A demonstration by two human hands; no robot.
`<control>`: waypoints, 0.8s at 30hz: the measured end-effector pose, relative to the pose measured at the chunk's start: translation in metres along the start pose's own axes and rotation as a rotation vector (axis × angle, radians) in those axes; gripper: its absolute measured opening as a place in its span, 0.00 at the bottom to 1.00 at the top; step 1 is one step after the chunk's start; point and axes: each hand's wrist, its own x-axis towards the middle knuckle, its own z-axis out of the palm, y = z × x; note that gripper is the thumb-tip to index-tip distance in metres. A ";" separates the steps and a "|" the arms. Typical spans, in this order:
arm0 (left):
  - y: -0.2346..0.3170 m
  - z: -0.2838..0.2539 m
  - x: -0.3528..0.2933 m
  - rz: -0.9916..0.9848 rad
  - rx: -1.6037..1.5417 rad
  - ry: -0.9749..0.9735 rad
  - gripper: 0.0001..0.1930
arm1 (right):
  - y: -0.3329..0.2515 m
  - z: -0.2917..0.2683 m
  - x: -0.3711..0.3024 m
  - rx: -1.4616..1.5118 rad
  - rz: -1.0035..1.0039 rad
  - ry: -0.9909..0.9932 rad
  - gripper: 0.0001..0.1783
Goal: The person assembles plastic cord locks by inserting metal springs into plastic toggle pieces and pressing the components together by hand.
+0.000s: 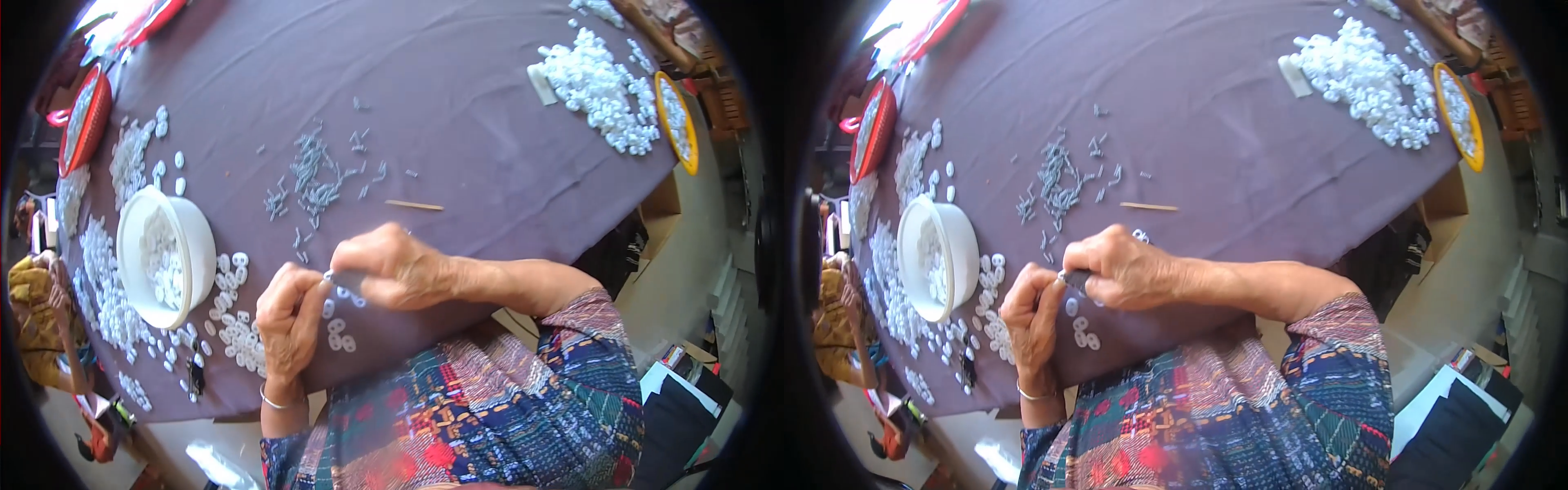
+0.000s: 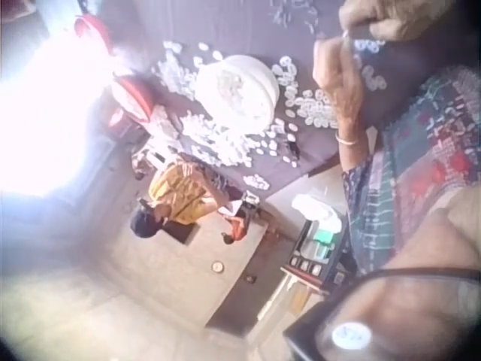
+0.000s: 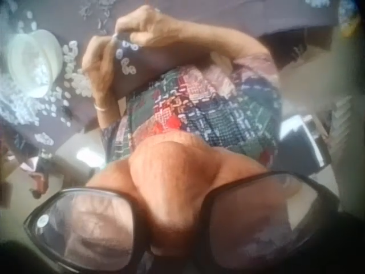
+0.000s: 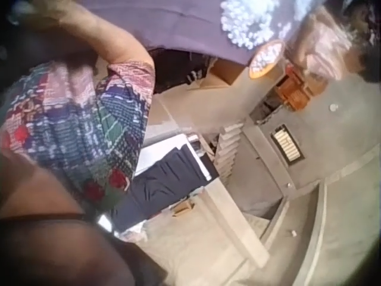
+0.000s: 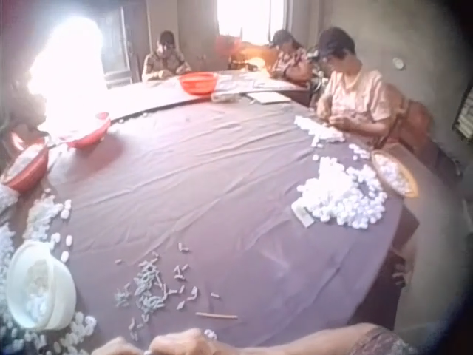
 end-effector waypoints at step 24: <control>-0.008 0.002 -0.002 -0.201 -0.251 -0.026 0.09 | -0.005 -0.009 0.004 0.193 0.337 -0.016 0.06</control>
